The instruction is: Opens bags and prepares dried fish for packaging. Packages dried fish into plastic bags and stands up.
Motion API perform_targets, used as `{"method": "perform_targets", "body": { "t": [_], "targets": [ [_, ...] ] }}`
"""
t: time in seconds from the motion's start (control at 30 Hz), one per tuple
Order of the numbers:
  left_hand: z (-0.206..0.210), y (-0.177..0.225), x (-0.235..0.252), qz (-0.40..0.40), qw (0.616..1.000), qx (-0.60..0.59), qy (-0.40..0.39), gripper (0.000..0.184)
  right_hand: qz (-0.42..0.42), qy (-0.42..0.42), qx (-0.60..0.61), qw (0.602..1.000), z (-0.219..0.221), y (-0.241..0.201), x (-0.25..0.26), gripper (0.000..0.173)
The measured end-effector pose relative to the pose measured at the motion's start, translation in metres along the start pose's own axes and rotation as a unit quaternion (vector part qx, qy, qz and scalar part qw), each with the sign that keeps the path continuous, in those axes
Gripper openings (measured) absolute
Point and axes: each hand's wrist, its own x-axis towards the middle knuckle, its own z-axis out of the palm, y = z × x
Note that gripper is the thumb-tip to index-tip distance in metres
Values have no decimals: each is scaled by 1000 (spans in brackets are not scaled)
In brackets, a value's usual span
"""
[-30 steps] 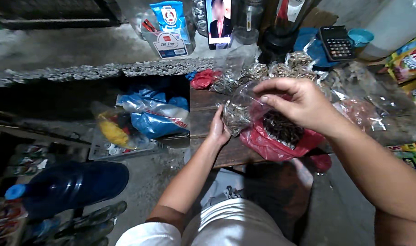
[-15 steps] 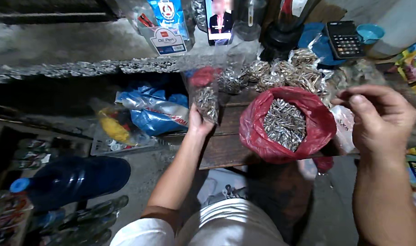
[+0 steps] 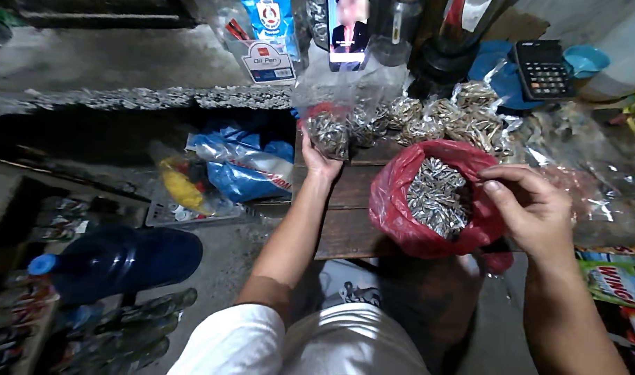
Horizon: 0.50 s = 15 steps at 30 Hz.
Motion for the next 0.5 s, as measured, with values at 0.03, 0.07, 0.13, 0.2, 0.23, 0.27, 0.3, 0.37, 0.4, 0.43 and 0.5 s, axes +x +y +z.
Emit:
{"method": "perform_targets", "body": {
  "t": [0.03,0.07,0.13,0.2,0.23,0.27,0.3,0.37,0.4,0.43,0.5],
  "targets": [
    [-2,3,1,2,1000,-8,-5,59,1,-3,2,1000,2,0,3,26],
    [-6,5,2,-1,1000,-20,-12,59,2,-6,4,1000,5,-1,5,25],
    [-11,7,3,-7,1000,-25,-10,60,3,-13,4,1000,10,-3,11,24],
    [-9,10,1,-3,1000,1,-2,60,-9,-24,-2,1000,14,-8,19,25],
    [-7,10,2,0,1000,10,-2,60,-18,-31,-8,999,16,-13,25,25],
    [-6,11,3,4,1000,19,-13,58,-29,-37,-13,999,18,-18,32,25],
    [-5,10,3,11,999,31,-21,57,-44,-43,-17,998,20,-25,39,25],
    [1,7,-1,25,997,63,-21,54,-83,-54,-19,995,26,-39,57,25],
    [3,5,-4,29,997,76,-18,52,-103,-59,-17,993,30,-46,66,25],
    [5,4,-6,34,996,87,-17,51,-126,-62,-12,990,35,-53,74,25],
    [6,2,-8,41,993,109,-17,50,-175,-68,2,982,49,-64,91,23]
  ]
}}
